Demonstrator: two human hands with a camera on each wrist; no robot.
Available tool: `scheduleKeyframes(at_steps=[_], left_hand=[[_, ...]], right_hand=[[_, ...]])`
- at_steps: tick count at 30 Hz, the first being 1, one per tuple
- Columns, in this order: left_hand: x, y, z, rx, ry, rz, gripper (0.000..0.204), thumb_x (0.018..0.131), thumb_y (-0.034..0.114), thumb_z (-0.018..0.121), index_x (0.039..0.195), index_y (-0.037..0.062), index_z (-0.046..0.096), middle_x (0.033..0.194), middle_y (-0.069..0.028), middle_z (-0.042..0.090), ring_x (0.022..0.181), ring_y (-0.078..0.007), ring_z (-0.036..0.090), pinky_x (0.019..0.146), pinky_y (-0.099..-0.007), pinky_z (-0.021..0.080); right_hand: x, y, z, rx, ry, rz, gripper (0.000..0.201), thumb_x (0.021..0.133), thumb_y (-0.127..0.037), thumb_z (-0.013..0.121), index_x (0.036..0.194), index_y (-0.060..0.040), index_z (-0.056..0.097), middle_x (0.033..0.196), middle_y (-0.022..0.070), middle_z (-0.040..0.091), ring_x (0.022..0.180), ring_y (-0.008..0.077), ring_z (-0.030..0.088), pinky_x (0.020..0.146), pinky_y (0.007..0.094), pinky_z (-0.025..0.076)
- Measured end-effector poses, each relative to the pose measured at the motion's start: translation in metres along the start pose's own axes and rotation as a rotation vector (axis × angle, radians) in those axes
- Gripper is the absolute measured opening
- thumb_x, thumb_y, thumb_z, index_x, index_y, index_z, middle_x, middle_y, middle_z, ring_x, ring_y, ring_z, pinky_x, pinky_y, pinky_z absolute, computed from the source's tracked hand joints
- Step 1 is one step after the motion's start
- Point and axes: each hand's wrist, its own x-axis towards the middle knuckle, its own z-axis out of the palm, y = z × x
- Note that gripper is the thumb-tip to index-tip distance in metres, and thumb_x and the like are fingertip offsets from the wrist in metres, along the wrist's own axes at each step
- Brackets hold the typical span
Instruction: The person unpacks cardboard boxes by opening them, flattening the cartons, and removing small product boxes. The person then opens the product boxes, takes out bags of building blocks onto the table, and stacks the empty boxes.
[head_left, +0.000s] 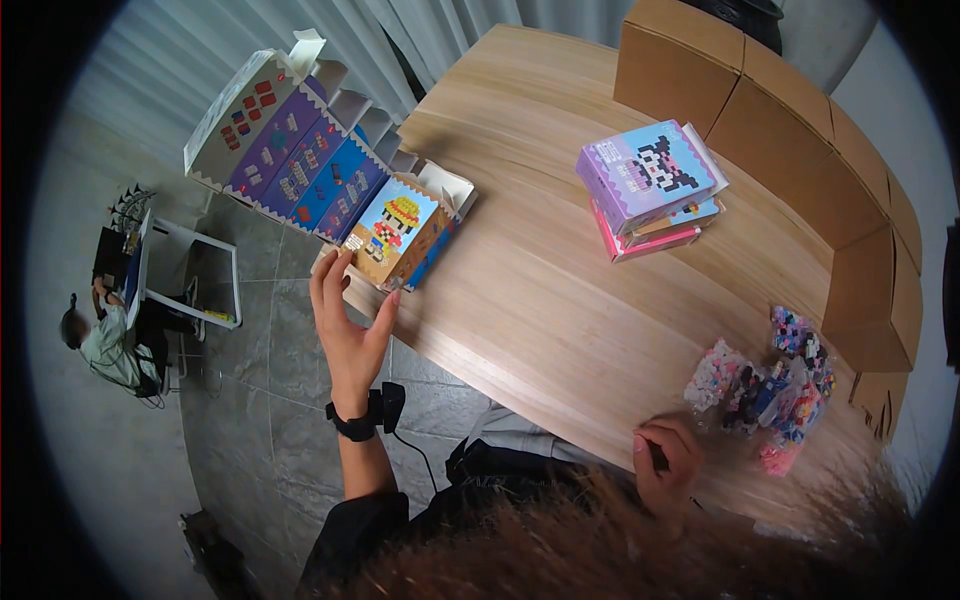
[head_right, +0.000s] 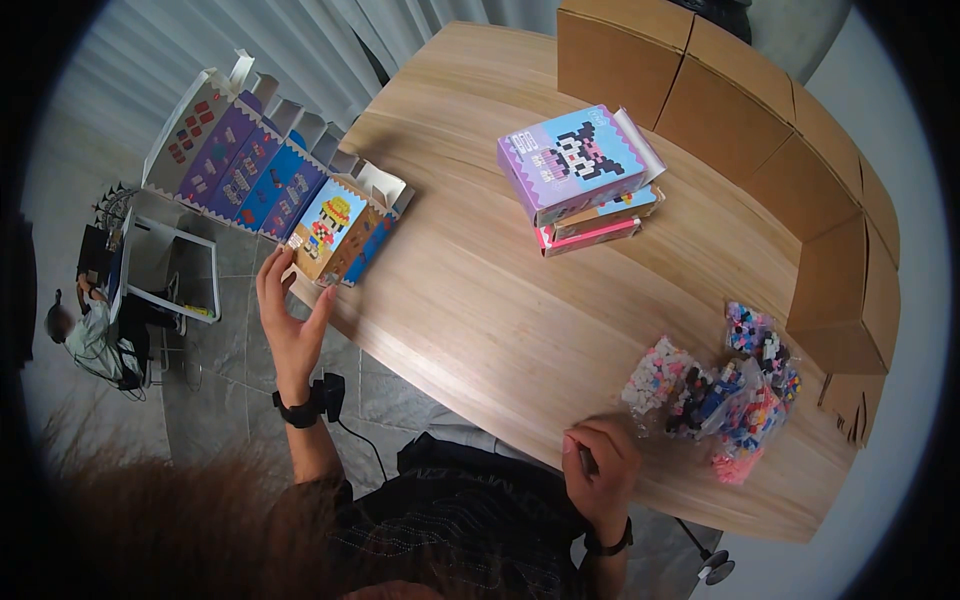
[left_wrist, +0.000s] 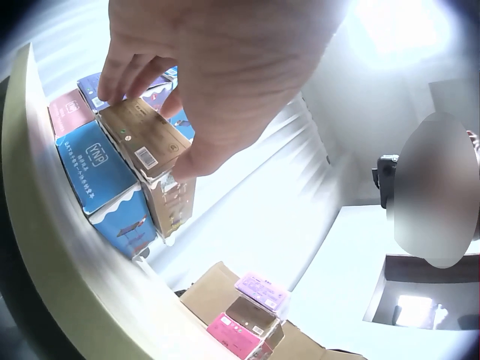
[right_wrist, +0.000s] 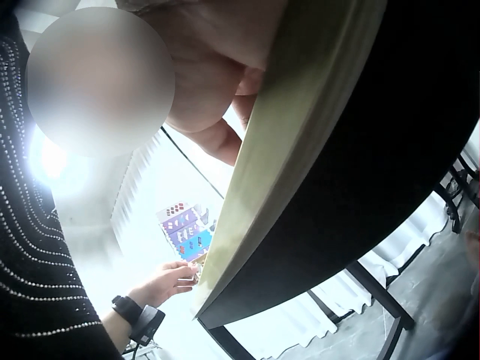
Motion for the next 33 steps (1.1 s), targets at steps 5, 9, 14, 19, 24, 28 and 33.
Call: scheduleKeyframes(at_steps=[5,9,14,19,24,28,33], left_hand=[[-0.002,-0.003,0.001,-0.044,-0.028,-0.022,0.063,0.084,0.007,0.081,0.143,0.0038,0.057,0.145,-0.0159,0.053,0.132,-0.0283,0.057,0.105,-0.0405,0.052],[0.0,-0.002,0.005,-0.014,0.001,-0.027,0.061,0.086,0.008,0.082,0.142,0.0041,0.059,0.143,-0.015,0.054,0.128,-0.027,0.059,0.101,-0.0396,0.053],[0.002,-0.002,0.009,0.008,0.016,-0.025,0.059,0.087,0.011,0.082,0.141,0.0046,0.06,0.142,-0.0144,0.055,0.124,-0.026,0.061,0.097,-0.0386,0.054],[0.002,0.0,0.009,0.04,0.016,-0.03,0.06,0.086,0.011,0.083,0.141,0.0047,0.06,0.143,-0.0148,0.055,0.123,-0.0266,0.061,0.094,-0.0381,0.054],[0.001,0.008,0.008,0.115,0.026,0.028,0.07,0.083,0.011,0.084,0.148,0.0071,0.056,0.122,-0.0108,0.057,0.103,-0.0219,0.06,0.085,-0.0354,0.052],[0.001,0.011,0.006,0.098,-0.049,-0.039,0.079,0.082,0.009,0.085,0.154,0.0101,0.052,0.098,-0.0039,0.05,0.078,-0.0154,0.048,0.071,-0.0301,0.046],[0.002,0.005,0.012,0.124,-0.083,-0.011,0.074,0.086,0.01,0.083,0.153,0.0114,0.054,0.095,-0.0022,0.05,0.075,-0.013,0.046,0.066,-0.0276,0.044]], right_hand=[[0.002,-0.002,-0.001,0.003,-0.01,0.026,0.01,0.083,0.003,0.074,0.092,-0.0024,0.071,0.09,0.012,0.07,0.079,0.0282,0.069,0.068,0.0356,0.055],[0.003,0.0,-0.001,0.003,-0.015,-0.005,0.011,0.083,0.004,0.074,0.092,-0.0021,0.071,0.09,0.012,0.07,0.079,0.028,0.069,0.068,0.0354,0.054],[0.002,0.0,-0.002,0.007,-0.019,0.013,0.011,0.083,0.004,0.074,0.092,-0.0022,0.072,0.09,0.0121,0.07,0.079,0.0282,0.069,0.068,0.0357,0.054],[0.001,0.002,-0.001,0.007,-0.014,-0.006,0.011,0.082,0.003,0.074,0.091,-0.0024,0.071,0.09,0.0121,0.07,0.079,0.0284,0.069,0.068,0.036,0.054],[0.001,0.001,-0.001,0.002,-0.018,0.0,0.011,0.083,0.003,0.074,0.091,-0.0027,0.071,0.09,0.012,0.07,0.079,0.0286,0.069,0.069,0.0361,0.054],[0.002,0.0,-0.001,0.017,-0.019,0.011,0.011,0.083,0.004,0.074,0.091,-0.0027,0.071,0.09,0.0119,0.07,0.079,0.0285,0.069,0.068,0.0361,0.054],[0.001,0.002,-0.001,0.017,-0.025,0.009,0.011,0.082,0.004,0.075,0.091,-0.0023,0.071,0.09,0.0119,0.069,0.079,0.0283,0.069,0.068,0.0361,0.054]])
